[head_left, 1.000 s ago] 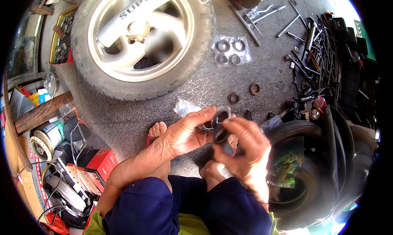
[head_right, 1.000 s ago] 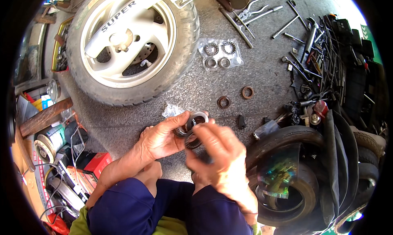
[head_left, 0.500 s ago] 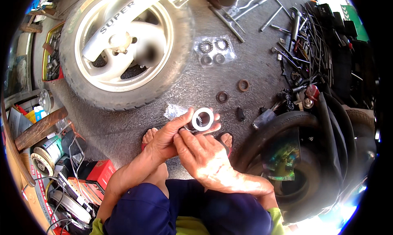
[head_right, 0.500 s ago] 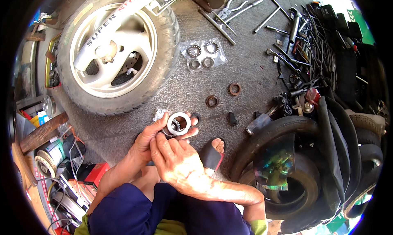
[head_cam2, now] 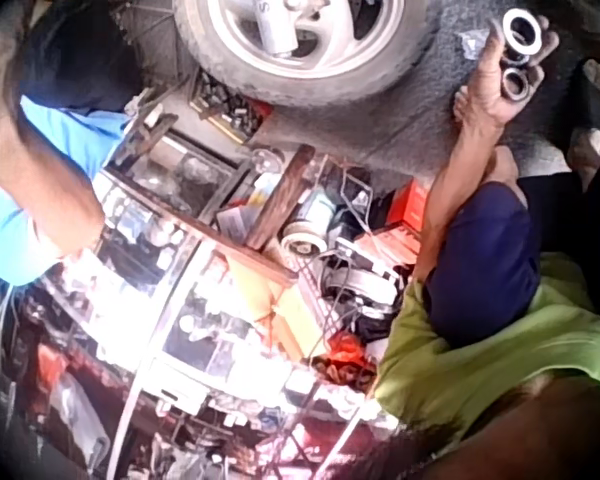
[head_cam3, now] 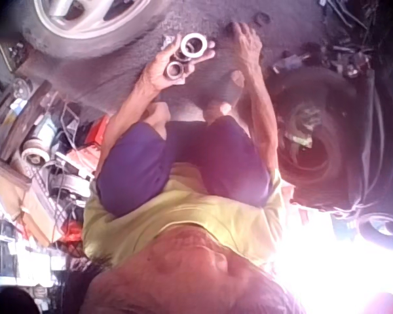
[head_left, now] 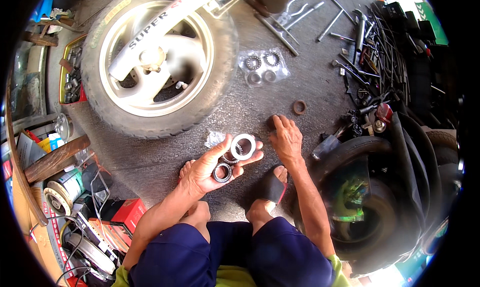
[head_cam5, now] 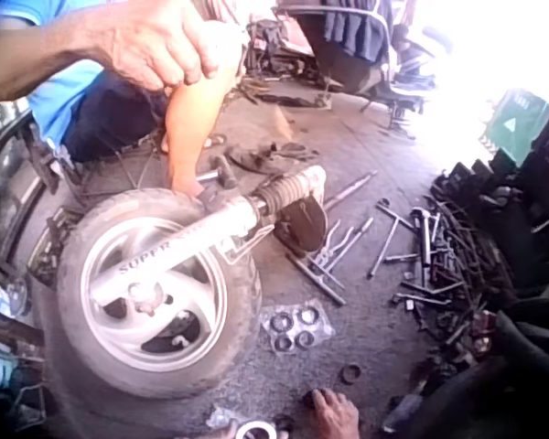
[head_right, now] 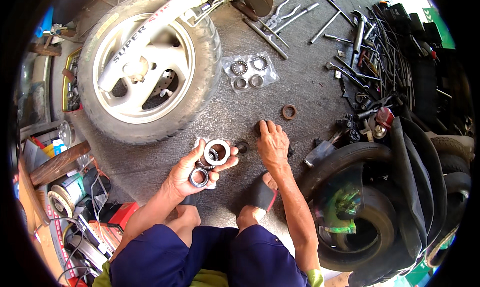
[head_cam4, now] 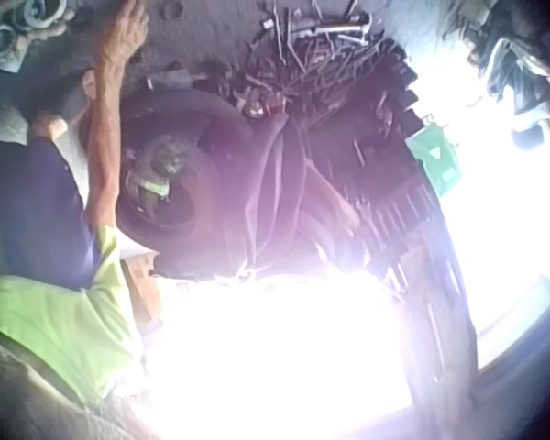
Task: The person sits on the floor and handles several small metal bearings and washers. They unwrap a new bearing from plastic packaging, compare it with used bearings, and rotate the inner rings to inspect them. The person repeatedly picks up, turns over, and examines the bearings and washers by hand.
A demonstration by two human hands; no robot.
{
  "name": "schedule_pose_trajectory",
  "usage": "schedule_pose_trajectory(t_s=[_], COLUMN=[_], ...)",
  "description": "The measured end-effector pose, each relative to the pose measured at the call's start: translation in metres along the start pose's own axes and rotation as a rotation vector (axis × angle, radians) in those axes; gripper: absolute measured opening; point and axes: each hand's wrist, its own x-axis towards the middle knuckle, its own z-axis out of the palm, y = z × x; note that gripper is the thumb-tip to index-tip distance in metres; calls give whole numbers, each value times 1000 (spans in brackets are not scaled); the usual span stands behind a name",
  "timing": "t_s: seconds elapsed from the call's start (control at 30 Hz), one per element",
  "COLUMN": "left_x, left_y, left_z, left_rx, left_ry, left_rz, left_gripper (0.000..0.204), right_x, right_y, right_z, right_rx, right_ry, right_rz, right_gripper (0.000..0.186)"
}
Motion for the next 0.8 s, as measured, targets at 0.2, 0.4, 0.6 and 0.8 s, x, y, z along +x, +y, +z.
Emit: schedule_pose_trajectory(t_s=[0.2,0.4,0.6,0.8], left_x=[1,4,-5,0], left_y=[-1,-7,-7,-16], left_z=[-1,9,22,38], left_rx=[39,221,330,562], left_ry=[29,51,135,123], left_rz=[38,114,181,219], left_gripper=[52,42,42,49], right_x=[10,15,-15,-33], right_y=[-1,3,-26,-54], right_z=[-4,-8,-73,-109], right_rx=[-8,63,995,907], right_ry=[-66,-33,141,306], right_rz=[-66,0,238,-72], right_gripper=[50,49,46,51])
